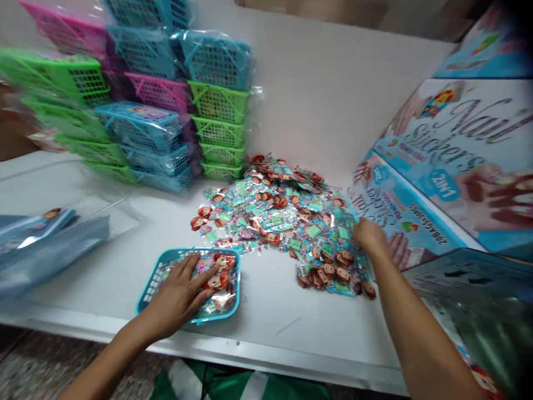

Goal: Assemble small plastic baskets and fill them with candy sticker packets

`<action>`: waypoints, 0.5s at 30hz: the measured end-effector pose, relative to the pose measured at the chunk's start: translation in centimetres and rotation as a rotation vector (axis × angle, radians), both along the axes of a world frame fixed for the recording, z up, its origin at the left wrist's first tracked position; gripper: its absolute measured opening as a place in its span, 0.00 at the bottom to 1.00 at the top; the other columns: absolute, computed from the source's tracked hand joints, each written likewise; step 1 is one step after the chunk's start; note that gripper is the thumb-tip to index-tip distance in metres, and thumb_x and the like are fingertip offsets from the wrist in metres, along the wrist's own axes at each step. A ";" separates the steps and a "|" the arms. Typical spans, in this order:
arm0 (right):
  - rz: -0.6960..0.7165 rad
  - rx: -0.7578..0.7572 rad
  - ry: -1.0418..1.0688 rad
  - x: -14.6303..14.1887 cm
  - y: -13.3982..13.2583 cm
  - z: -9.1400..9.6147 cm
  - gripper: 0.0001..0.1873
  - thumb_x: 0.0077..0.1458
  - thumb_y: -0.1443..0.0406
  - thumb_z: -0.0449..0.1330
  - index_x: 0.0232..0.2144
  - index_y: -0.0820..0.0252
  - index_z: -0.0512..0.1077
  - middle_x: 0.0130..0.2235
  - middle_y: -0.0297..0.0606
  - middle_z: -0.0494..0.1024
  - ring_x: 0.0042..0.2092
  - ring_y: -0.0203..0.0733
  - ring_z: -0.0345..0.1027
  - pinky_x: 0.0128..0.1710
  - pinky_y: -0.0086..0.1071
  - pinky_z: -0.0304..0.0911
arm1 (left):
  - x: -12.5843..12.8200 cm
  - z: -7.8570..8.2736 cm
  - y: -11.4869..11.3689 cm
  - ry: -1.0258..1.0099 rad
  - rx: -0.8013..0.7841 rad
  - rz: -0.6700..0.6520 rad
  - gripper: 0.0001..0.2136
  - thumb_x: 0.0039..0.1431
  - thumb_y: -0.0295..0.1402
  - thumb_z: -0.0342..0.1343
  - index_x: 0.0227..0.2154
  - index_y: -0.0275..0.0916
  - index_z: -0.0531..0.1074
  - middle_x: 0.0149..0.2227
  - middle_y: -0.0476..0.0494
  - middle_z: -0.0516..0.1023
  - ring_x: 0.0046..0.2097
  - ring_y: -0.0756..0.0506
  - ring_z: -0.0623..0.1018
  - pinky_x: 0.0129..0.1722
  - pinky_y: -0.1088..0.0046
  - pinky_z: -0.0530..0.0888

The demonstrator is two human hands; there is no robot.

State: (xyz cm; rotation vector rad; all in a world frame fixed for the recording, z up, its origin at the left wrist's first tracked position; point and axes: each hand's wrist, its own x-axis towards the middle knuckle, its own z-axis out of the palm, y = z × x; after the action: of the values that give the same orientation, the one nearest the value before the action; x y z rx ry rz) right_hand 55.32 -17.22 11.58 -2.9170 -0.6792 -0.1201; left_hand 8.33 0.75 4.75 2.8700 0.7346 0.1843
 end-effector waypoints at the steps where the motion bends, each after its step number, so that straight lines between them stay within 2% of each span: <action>1: 0.006 0.053 -0.060 -0.5 -0.2 1.0 0.21 0.60 0.64 0.46 0.52 0.68 0.67 0.48 0.60 0.72 0.51 0.57 0.66 0.45 0.44 0.59 | 0.1 0.3 -0.2 0.005 -0.017 0.004 0.23 0.62 0.46 0.43 0.61 0.56 0.53 0.65 0.39 0.51 0.64 0.33 0.53 0.58 0.48 0.58; 2: 0.030 0.134 -0.127 -1.3 -0.3 1.7 0.23 0.61 0.64 0.44 0.56 0.64 0.62 0.53 0.58 0.69 0.54 0.55 0.62 0.47 0.44 0.58 | 0.2 0.7 -0.4 0.014 -0.035 0.007 0.23 0.62 0.46 0.42 0.60 0.55 0.54 0.65 0.38 0.51 0.64 0.32 0.54 0.58 0.48 0.57; 3: 0.077 0.278 -0.181 -2.5 -0.1 2.1 0.24 0.61 0.64 0.43 0.58 0.59 0.58 0.55 0.54 0.67 0.55 0.51 0.62 0.47 0.42 0.58 | 0.2 1.0 -0.6 0.022 -0.051 0.005 0.23 0.63 0.45 0.41 0.61 0.55 0.54 0.65 0.38 0.51 0.64 0.32 0.53 0.58 0.48 0.56; 4: 0.147 0.482 -0.173 -4.0 0.3 2.0 0.24 0.60 0.63 0.45 0.58 0.57 0.58 0.54 0.51 0.68 0.53 0.49 0.64 0.45 0.40 0.60 | 0.2 1.2 -0.7 0.027 -0.063 0.002 0.23 0.63 0.45 0.41 0.61 0.54 0.53 0.65 0.37 0.50 0.64 0.32 0.52 0.59 0.48 0.56; 6: 0.289 0.842 0.082 -8.2 1.7 0.4 0.24 0.58 0.60 0.48 0.56 0.55 0.59 0.49 0.48 0.72 0.43 0.45 0.70 0.37 0.35 0.64 | 0.2 1.5 -0.8 0.029 -0.081 -0.003 0.24 0.63 0.45 0.40 0.61 0.54 0.52 0.65 0.37 0.49 0.65 0.32 0.51 0.59 0.48 0.55; 7: 0.355 0.929 0.326 -10.8 2.6 -0.9 0.24 0.57 0.59 0.49 0.55 0.56 0.60 0.46 0.47 0.74 0.39 0.44 0.71 0.33 0.34 0.65 | 0.1 1.5 -0.8 0.024 -0.085 -0.003 0.24 0.63 0.46 0.40 0.62 0.54 0.51 0.65 0.37 0.49 0.65 0.32 0.50 0.59 0.48 0.55; 9: 0.491 0.934 0.781 -16.3 4.6 -4.3 0.26 0.56 0.56 0.48 0.56 0.56 0.57 0.44 0.45 0.74 0.36 0.44 0.72 0.31 0.35 0.66 | 0.0 1.5 -0.8 0.000 -0.086 -0.008 0.23 0.63 0.45 0.40 0.61 0.52 0.54 0.65 0.38 0.50 0.65 0.33 0.51 0.59 0.48 0.55; 11: 0.628 0.896 1.058 -21.0 6.3 -7.7 0.25 0.57 0.55 0.49 0.54 0.57 0.57 0.45 0.44 0.74 0.38 0.45 0.72 0.35 0.37 0.68 | -0.2 1.4 -0.8 -0.034 -0.093 -0.050 0.22 0.63 0.43 0.41 0.59 0.50 0.59 0.63 0.40 0.55 0.63 0.35 0.55 0.60 0.50 0.54; 13: 0.744 0.839 1.142 -23.9 7.6 -10.2 0.22 0.58 0.54 0.49 0.51 0.57 0.59 0.43 0.42 0.75 0.40 0.44 0.71 0.40 0.38 0.67 | -0.3 1.1 -0.8 -0.073 -0.111 -0.104 0.20 0.63 0.41 0.43 0.56 0.48 0.63 0.60 0.42 0.61 0.61 0.37 0.59 0.61 0.53 0.55; 15: 0.830 0.826 1.070 -25.0 8.4 -11.4 0.20 0.58 0.54 0.50 0.48 0.57 0.61 0.43 0.40 0.74 0.42 0.43 0.69 0.43 0.37 0.65 | -0.5 0.8 -0.7 -0.115 -0.122 -0.109 0.20 0.61 0.41 0.46 0.55 0.47 0.65 0.59 0.42 0.64 0.61 0.37 0.60 0.61 0.52 0.54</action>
State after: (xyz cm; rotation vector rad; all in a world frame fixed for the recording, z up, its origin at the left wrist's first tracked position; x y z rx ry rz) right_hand 30.35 -8.79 0.22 -1.4041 -1.1223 0.9085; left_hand 7.88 0.06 5.56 2.7481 0.5472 0.2773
